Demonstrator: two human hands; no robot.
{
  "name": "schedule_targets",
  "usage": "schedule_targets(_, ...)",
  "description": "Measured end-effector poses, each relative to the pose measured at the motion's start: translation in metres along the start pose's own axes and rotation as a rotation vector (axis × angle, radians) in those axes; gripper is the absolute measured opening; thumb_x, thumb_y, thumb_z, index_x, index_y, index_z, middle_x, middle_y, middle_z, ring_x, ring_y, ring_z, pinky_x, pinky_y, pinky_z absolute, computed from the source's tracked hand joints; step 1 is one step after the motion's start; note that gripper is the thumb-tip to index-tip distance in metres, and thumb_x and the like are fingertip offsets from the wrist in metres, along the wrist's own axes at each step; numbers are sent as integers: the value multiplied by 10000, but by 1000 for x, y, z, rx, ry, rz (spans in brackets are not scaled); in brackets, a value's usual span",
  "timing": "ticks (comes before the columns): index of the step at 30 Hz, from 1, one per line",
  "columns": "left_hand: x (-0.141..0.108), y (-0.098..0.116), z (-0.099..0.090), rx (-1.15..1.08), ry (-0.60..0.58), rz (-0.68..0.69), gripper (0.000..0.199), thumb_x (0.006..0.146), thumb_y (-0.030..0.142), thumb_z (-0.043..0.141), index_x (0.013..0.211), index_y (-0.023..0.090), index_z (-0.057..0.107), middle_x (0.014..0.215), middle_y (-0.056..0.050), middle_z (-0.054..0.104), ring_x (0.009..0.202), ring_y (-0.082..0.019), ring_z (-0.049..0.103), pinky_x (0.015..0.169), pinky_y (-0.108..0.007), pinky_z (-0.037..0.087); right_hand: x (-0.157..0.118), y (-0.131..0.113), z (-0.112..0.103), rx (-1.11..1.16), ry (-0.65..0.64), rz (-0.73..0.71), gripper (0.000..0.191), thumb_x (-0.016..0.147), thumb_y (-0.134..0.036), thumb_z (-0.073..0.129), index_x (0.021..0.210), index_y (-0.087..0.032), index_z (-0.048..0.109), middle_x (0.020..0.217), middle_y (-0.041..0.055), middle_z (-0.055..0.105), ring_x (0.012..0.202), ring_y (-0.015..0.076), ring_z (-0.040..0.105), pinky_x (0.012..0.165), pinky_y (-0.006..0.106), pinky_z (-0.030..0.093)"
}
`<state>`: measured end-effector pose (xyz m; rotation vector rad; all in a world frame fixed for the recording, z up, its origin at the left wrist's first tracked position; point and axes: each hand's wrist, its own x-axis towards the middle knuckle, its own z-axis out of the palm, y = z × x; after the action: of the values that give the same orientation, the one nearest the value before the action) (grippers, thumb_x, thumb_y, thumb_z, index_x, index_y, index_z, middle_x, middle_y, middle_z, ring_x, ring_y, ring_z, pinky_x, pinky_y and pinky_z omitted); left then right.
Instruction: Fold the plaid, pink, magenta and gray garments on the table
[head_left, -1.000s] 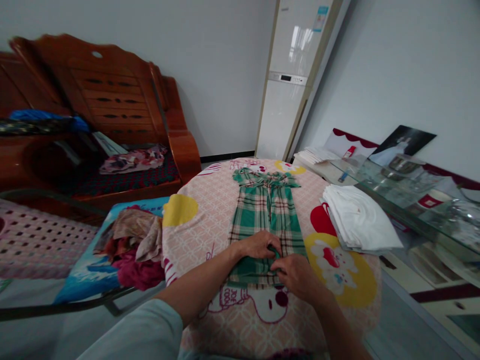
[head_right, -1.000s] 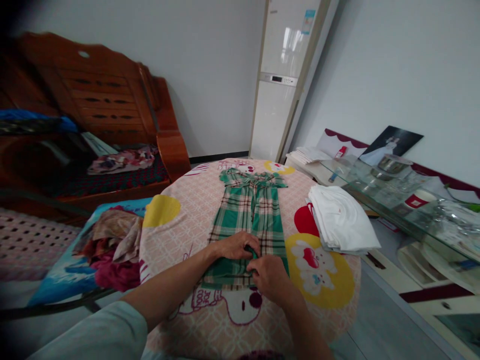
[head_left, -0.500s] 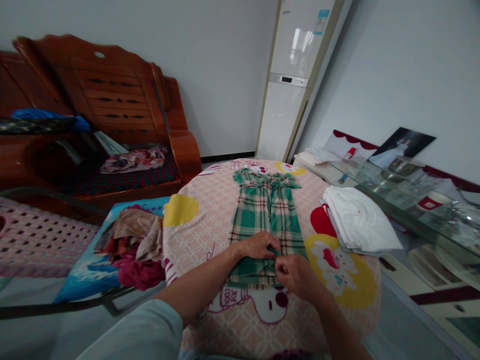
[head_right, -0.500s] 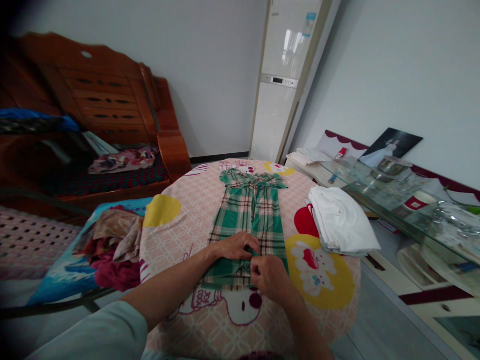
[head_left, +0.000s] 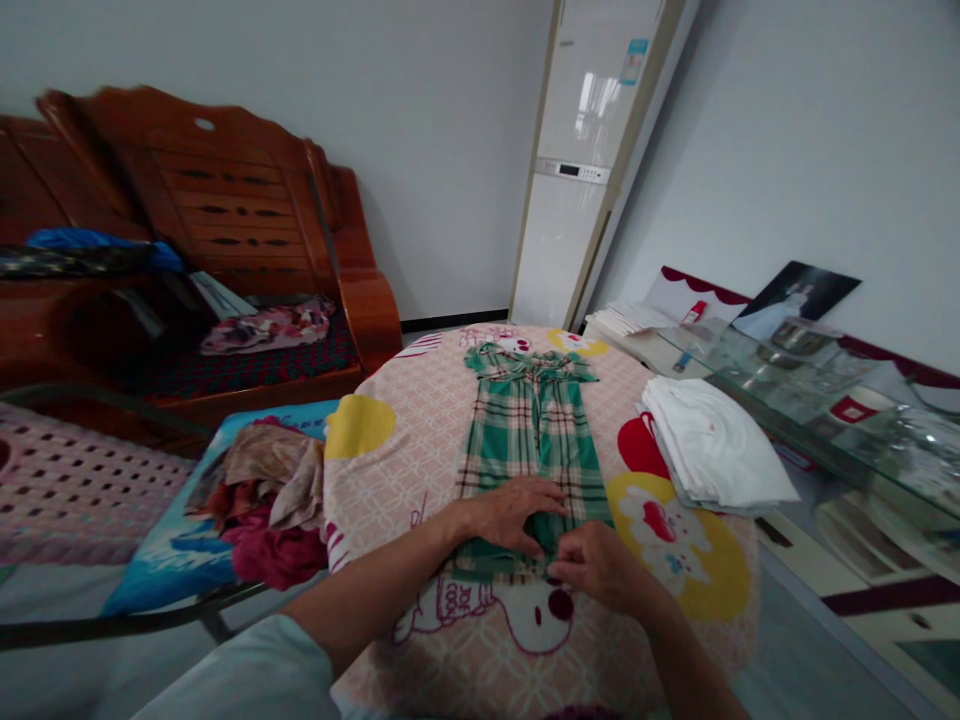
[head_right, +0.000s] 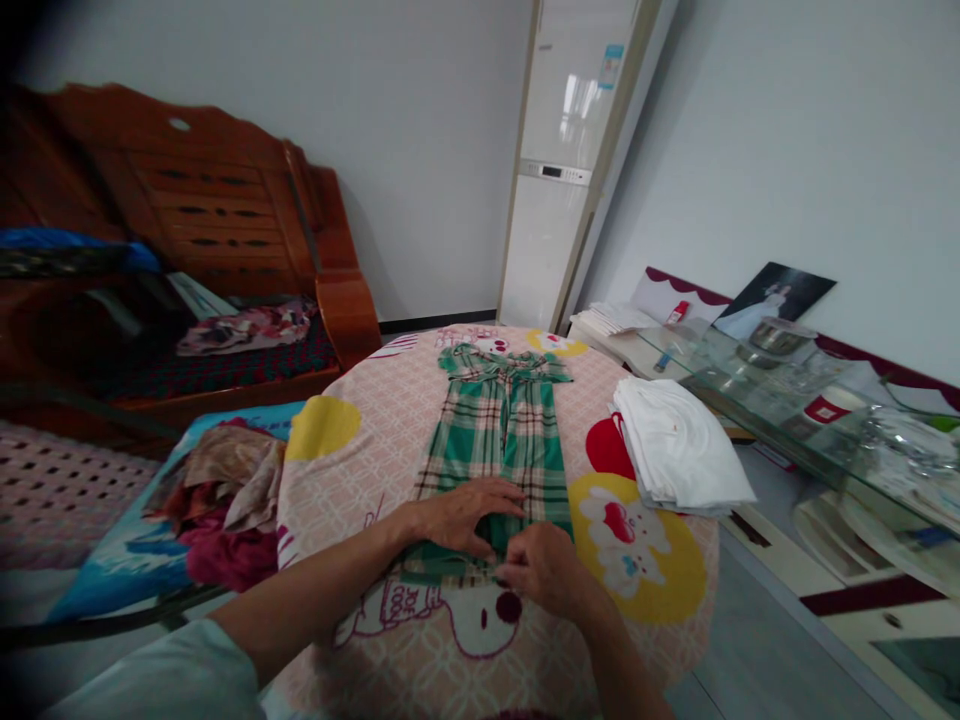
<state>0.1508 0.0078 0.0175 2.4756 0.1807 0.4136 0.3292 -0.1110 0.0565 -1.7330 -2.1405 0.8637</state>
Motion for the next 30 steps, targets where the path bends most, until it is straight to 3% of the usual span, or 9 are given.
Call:
schedule_targets(4, -9, -2, -2, -54, 14, -69, 902, 672, 438, 801, 1451, 220, 403, 1536, -150, 347, 1410, -333, 325, 1149, -480, 262, 4, 2, 2, -50, 204, 22, 178, 771, -344, 682, 742, -170, 657, 636, -18, 614, 601, 116, 530, 571, 227, 318)
schedule_targets(7, 0, -11, -17, -68, 53, -116, 715, 781, 310, 697, 1437, 228, 423, 1494, -117, 427, 1359, -274, 419, 1113, -428, 339, 10, 2, 10, -197, 221, 0, 267, 748, -351, 721, 940, -173, 664, 800, 22, 661, 711, 151, 580, 656, 248, 368)
schedule_targets(12, 47, -43, -36, 110, 200, -464, 502, 799, 173, 614, 1299, 149, 571, 1331, -119, 592, 1261, -249, 522, 1086, -386, 380, 15, 3, 19, -320, 168, -36, 125, 868, -215, 547, 861, -177, 666, 908, 65, 670, 860, 179, 609, 747, 266, 384)
schedule_targets(15, 77, -64, -43, 78, 269, -696, 454, 797, 169, 620, 1251, 173, 622, 1240, -80, 660, 1186, -237, 580, 1045, -347, 421, 15, 4, 18, -296, 192, -32, 116, 833, -155, 544, 828, -175, 658, 863, 55, 668, 829, 176, 606, 734, 263, 380)
schedule_targets(17, 94, -76, -48, 42, 306, -773, 410, 806, 176, 618, 1215, 177, 653, 1215, -69, 677, 1150, -233, 604, 1014, -325, 446, 15, 5, 17, -276, 207, -39, 110, 802, -125, 551, 810, -174, 649, 840, 48, 664, 806, 172, 601, 719, 260, 376)
schedule_targets(23, 123, -102, -56, -5, 429, -866, 404, 846, 142, 554, 1241, 157, 638, 1278, -83, 646, 1157, -189, 606, 969, -260, 465, 14, 7, 16, -235, 221, -31, 110, 792, -124, 543, 770, -179, 635, 787, 33, 653, 762, 161, 586, 690, 254, 354)
schedule_targets(30, 125, -115, -63, 2, 466, -896, 497, 759, 96, 614, 1238, 223, 645, 1158, -51, 707, 1057, -187, 650, 916, -265, 498, 14, 8, 13, -178, 277, -33, 113, 729, -91, 542, 732, -175, 618, 730, 17, 632, 687, 138, 545, 648, 241, 321)
